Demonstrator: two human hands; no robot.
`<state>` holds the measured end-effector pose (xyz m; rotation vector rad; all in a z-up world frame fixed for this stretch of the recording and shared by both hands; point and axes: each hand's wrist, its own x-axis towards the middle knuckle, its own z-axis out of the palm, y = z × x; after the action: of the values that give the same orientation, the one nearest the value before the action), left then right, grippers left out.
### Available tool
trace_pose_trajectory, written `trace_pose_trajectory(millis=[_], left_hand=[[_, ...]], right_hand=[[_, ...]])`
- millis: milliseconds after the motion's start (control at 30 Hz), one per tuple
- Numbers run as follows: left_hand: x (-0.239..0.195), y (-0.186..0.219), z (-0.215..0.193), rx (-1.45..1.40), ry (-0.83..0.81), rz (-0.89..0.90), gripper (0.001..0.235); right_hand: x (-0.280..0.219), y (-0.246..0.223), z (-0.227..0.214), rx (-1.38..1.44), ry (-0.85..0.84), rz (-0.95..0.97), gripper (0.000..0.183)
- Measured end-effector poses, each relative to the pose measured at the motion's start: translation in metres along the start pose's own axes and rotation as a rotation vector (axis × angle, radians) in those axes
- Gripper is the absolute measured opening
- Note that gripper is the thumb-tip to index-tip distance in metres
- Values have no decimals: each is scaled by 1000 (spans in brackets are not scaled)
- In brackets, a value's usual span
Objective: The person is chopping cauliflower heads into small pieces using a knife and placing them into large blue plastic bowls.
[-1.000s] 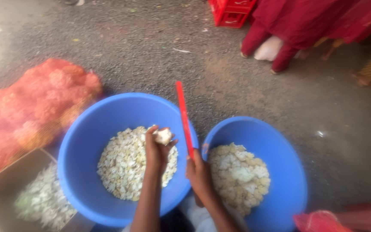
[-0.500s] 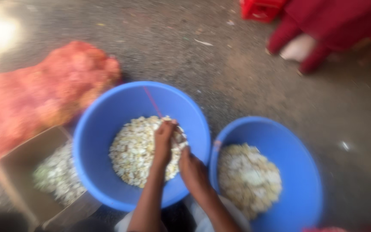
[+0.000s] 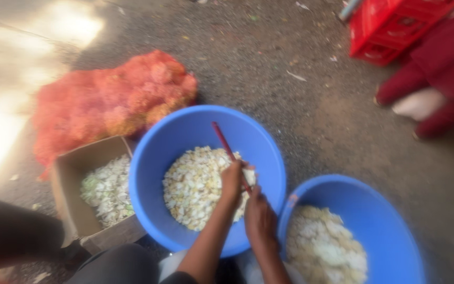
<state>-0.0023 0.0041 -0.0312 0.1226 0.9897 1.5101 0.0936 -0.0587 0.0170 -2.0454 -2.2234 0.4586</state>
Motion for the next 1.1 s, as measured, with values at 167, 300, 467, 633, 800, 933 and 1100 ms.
trace_pose_trajectory(millis=[167, 300, 467, 633, 800, 933, 1100], left_hand=[[-15, 22, 6, 241, 3, -75, 54], [-36, 41, 23, 144, -144, -158, 49], [-38, 36, 17, 172, -321, -226, 20], [-39, 28, 22, 117, -248, -234, 20], [-39, 31, 20, 171, -284, -170, 29], [-43, 28, 22, 270, -312, -125, 37], [-41, 31, 16, 401, -268, 45, 36]], right_hand=[[3, 0, -22, 76, 2, 16, 46], [6, 9, -28, 450, -46, 148, 47], [14, 42, -14, 843, 22, 204, 33], [7, 48, -22, 640, 129, 118, 46], [5, 25, -29, 451, 46, 66, 64], [5, 12, -35, 343, -110, 109, 72], [5, 1, -35, 221, -127, 71, 72]])
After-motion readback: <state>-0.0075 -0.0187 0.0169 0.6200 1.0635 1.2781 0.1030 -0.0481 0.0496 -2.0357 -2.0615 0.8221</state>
